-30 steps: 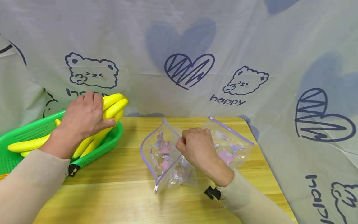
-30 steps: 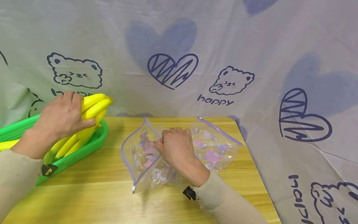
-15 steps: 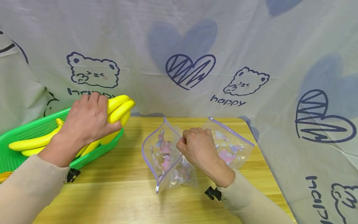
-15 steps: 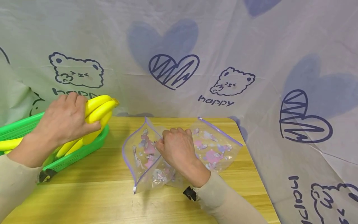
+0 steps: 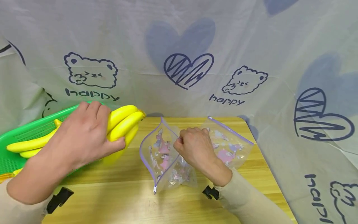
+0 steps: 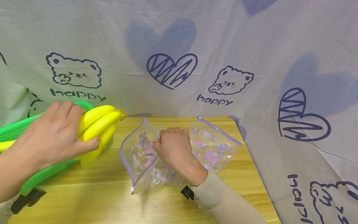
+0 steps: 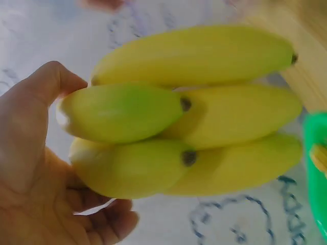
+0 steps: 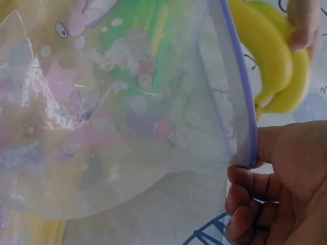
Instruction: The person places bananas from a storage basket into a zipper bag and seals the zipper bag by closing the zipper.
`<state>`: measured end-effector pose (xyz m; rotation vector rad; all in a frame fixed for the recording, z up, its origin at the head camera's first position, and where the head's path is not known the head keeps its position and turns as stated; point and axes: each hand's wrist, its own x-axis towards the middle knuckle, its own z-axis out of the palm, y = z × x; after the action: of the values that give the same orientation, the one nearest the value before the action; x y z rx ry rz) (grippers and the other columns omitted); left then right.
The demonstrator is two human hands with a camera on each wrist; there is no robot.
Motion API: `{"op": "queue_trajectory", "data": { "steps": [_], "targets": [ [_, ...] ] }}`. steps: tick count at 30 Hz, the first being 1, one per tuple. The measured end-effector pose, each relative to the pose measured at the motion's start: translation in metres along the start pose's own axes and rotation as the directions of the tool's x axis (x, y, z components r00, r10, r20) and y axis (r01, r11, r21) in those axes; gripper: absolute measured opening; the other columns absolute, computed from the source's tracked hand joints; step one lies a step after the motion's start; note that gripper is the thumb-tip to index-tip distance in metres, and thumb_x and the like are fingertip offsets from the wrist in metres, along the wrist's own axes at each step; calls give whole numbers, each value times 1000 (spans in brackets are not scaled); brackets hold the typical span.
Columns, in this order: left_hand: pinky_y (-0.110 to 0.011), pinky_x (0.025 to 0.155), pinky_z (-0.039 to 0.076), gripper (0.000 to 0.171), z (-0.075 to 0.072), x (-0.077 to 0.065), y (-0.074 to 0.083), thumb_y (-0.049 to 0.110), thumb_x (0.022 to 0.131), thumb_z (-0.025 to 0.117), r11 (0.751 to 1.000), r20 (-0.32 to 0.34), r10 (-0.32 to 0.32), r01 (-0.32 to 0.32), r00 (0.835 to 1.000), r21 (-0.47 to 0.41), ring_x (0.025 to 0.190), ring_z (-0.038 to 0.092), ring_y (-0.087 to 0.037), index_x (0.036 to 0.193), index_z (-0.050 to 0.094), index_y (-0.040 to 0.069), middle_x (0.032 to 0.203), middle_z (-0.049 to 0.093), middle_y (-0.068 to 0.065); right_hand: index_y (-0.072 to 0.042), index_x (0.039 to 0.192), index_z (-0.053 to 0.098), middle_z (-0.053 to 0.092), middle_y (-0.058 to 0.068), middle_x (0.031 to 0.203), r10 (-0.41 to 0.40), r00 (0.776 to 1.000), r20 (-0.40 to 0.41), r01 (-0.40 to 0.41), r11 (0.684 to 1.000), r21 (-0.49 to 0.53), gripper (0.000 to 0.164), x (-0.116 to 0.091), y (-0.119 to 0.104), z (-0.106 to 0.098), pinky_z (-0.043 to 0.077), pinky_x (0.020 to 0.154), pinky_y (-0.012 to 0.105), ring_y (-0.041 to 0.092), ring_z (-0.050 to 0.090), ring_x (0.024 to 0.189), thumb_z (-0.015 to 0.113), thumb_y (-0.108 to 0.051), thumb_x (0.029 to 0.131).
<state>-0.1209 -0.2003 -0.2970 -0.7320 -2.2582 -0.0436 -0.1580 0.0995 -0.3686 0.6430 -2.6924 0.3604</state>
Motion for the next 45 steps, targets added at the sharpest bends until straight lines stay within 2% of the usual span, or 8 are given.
{"op": "queue_trajectory", "data": {
  "steps": [6, 12, 18, 23, 27, 29, 33, 45],
  "targets": [
    [-35, 62, 33, 45, -21, -6, 31, 45, 73, 63, 998, 132, -9, 17, 991, -60, 67, 36, -27, 80, 44, 5, 72, 38, -6, -20, 58, 44, 44, -4, 60, -17, 1000, 5, 17, 1000, 18, 29, 2, -5, 0, 32, 64, 35, 18, 44, 60, 60, -12, 81],
    [-34, 63, 40, 47, -16, -12, 56, 47, 70, 71, 993, 262, -50, 76, 964, -90, 70, 40, -23, 82, 48, 8, 75, 41, -2, -19, 58, 43, 40, -3, 59, -30, 1000, 2, 30, 999, 11, 30, 2, -10, 1, 31, 63, 35, 18, 43, 59, 60, -11, 81],
    [-30, 54, 38, 50, 1, -2, 63, 52, 76, 72, 978, 487, -116, 184, 866, -94, 64, 41, -19, 87, 52, 7, 79, 44, -4, -20, 59, 46, 43, -4, 60, -33, 999, 22, 33, 999, 3, 30, 0, -14, 2, 34, 65, 37, 18, 44, 60, 63, -14, 83],
    [-29, 49, 37, 50, 16, 7, 64, 52, 78, 71, 960, 597, -141, 256, 790, -112, 57, 44, -19, 88, 52, 7, 80, 46, -6, -21, 61, 49, 45, -5, 61, -40, 998, 49, 40, 999, 5, 31, -2, -18, 4, 35, 66, 37, 18, 46, 61, 66, -20, 87],
    [-29, 49, 37, 51, 27, 10, 65, 51, 78, 71, 951, 646, -149, 286, 749, -113, 58, 47, -20, 91, 52, 5, 81, 47, -8, -21, 61, 49, 46, -5, 62, -45, 998, 54, 45, 999, -3, 31, -2, -20, 4, 35, 65, 36, 19, 47, 62, 66, -20, 87],
    [-30, 49, 38, 52, 32, 11, 66, 51, 78, 71, 951, 658, -151, 290, 738, -107, 59, 48, -21, 93, 53, 3, 82, 48, -8, -21, 62, 49, 46, -5, 62, -50, 997, 50, 50, 999, -5, 31, -2, -21, 4, 35, 65, 36, 19, 47, 62, 66, -20, 87],
    [-30, 48, 40, 55, 42, 12, 69, 51, 79, 71, 957, 656, -162, 280, 737, -79, 58, 48, -21, 97, 55, 1, 82, 47, -9, -21, 62, 49, 45, -5, 62, -64, 997, 36, 64, 998, 1, 30, -3, -21, 5, 34, 64, 35, 18, 46, 61, 67, -19, 86],
    [-43, 59, 40, 55, 58, 4, 77, 56, 81, 72, 994, 498, -108, 98, 860, 45, 49, 42, -21, 94, 61, 4, 71, 42, -2, -20, 61, 49, 46, -5, 62, -68, 997, 22, 68, 998, 9, 29, -5, -20, 7, 33, 64, 34, 18, 46, 61, 66, -18, 84]
  ]
}}
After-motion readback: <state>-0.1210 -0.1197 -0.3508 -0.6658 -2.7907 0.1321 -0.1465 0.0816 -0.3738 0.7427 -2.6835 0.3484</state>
